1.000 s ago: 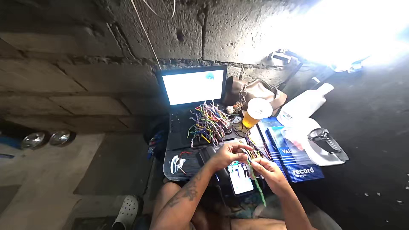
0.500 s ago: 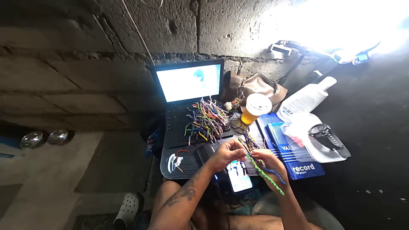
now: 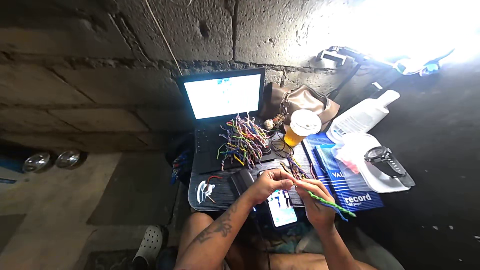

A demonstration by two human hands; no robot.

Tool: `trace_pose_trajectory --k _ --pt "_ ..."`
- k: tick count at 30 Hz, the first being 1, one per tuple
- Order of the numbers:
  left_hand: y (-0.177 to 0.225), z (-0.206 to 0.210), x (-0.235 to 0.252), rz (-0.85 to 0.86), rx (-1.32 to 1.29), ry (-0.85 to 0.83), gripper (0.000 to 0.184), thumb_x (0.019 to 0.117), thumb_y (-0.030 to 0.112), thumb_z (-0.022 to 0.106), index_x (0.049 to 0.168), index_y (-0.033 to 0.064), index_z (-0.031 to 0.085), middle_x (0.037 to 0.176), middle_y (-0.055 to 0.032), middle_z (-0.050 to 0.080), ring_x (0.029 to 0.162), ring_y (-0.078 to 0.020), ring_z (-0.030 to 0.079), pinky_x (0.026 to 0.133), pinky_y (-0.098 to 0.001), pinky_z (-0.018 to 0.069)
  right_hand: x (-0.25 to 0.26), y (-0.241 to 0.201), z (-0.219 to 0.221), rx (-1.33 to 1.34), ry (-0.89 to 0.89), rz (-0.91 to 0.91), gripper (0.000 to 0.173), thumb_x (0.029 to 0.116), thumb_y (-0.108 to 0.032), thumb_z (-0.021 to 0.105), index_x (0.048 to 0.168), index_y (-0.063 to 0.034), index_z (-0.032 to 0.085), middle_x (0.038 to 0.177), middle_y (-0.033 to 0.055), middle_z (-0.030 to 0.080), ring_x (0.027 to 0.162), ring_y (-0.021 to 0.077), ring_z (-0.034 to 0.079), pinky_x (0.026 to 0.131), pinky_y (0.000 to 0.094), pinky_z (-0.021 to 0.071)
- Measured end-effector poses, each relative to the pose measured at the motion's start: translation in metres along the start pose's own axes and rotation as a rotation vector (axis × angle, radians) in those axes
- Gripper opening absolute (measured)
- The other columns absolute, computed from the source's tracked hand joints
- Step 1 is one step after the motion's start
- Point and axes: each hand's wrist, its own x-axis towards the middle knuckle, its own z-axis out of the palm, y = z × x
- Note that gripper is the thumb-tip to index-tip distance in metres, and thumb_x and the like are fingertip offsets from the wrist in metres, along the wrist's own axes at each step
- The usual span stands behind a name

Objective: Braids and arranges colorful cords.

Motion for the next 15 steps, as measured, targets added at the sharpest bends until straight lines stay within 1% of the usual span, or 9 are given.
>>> trace_pose_trajectory --k 3,6,9,12,15 --pt "0.0031 -0.0010 -0.0012 -0.013 0.027 -0.004 0.017 0.0968 -0.002 0.056 0.104 0.0044 0.070 0.094 0.0047 0.072 0.084 -0.0039 0.067 0.082 -0.0244 0.0568 0.0003 -0.0020 -0.0024 0.036 0.014 0.058 0.017 0.0981 -0.019 0.068 0.113 -0.0190 0.077 0.111 -0.0090 0.070 0.104 0.0007 0.066 0.092 0.0172 0.0559" --pt "0.0015 -0.0010 -0.0021 -0.008 0.018 -0.027 0.017 0.0958 -0.003 0.057 0.107 0.0048 0.067 0.094 0.0053 0.072 0.085 -0.0042 0.068 0.082 -0.0249 0.0569 0.0002 -0.0028 -0.0012 0.057 -0.010 0.061 0.019 0.0990 -0.019 0.067 0.116 -0.0207 0.076 0.112 -0.0098 0.070 0.106 0.0009 0.066 0.094 0.0177 0.0553" --pt "-0.0022 0.0000 -0.0020 0.001 0.018 -0.031 0.015 0.0954 -0.002 0.057 0.104 0.0049 0.067 0.092 0.0050 0.071 0.083 -0.0048 0.068 0.081 -0.0256 0.0573 -0.0010 -0.0018 -0.0001 0.037 -0.029 0.048 0.018 0.0992 -0.019 0.067 0.115 -0.0194 0.076 0.111 -0.0073 0.071 0.105 0.0022 0.066 0.094 0.0188 0.0557" --pt "-0.0003 0.0020 -0.0027 0.032 0.066 0.006 0.013 0.0949 -0.003 0.059 0.101 0.0043 0.068 0.091 0.0048 0.072 0.082 -0.0039 0.068 0.080 -0.0245 0.0576 -0.0006 -0.0012 -0.0015 -0.007 -0.027 0.022 0.016 0.0984 -0.018 0.068 0.111 -0.0162 0.076 0.108 -0.0051 0.071 0.104 0.0012 0.066 0.093 0.0169 0.0548" --pt "0.0027 0.0032 -0.0033 0.065 0.102 0.037 0.014 0.0944 -0.004 0.059 0.101 0.0033 0.069 0.091 0.0053 0.071 0.082 -0.0024 0.067 0.079 -0.0231 0.0570 0.0006 -0.0020 -0.0023 -0.027 -0.026 0.013 0.015 0.0980 -0.017 0.068 0.110 -0.0149 0.076 0.108 -0.0046 0.071 0.104 0.0002 0.065 0.094 0.0156 0.0538"
